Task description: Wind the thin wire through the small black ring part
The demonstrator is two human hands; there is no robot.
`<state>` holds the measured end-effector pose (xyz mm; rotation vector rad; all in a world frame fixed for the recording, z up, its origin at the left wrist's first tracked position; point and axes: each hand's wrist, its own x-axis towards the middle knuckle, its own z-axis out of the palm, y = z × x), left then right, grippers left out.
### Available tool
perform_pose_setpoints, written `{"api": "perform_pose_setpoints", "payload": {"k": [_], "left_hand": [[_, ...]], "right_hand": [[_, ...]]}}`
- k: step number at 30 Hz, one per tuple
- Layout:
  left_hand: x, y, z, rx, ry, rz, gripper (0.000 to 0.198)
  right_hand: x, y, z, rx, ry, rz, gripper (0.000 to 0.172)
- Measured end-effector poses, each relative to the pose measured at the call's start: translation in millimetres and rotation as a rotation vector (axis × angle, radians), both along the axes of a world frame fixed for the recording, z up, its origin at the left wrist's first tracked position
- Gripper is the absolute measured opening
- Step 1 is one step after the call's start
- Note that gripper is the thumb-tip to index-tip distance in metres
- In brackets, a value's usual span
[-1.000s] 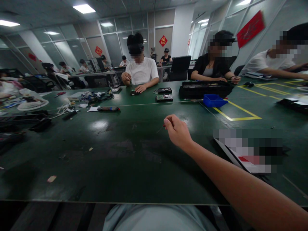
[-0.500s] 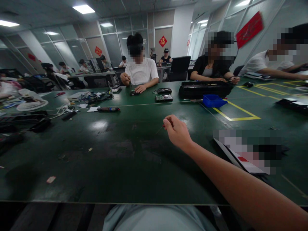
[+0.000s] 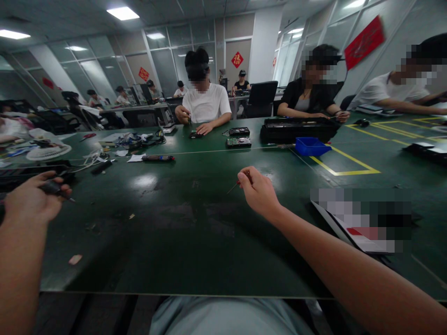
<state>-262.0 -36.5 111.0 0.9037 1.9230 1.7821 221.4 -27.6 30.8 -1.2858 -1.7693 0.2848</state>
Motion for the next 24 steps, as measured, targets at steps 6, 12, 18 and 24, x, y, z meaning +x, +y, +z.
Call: {"api": "perform_pose_setpoints", "payload": {"k": [6,12,18,24], "left_hand": [[82.2,29.1,-0.4,0.134,-0.281,-0.372,0.023],[181.6,32.7,-10.1,0.107,-0.305,-0.696,0.029],[259.4,12.4,-35.6,-0.006,-0.063,-1.124,0.039],[305.6,-7.9,-74.5,-0.17,0.61,-1.115,0.04]], "right_hand": [[1.1,0.7,0.8,0.009,0.003,-0.005,0.025],[2.7,1.7,-0.3,0.025,0.012,-0.01,0.025],[3.9,3.8,-1.9,0.035,0.009,-0.026,0.025],[3.7,4.8,-2.3,0.013,-0.028,-0.068,0.026]]}}
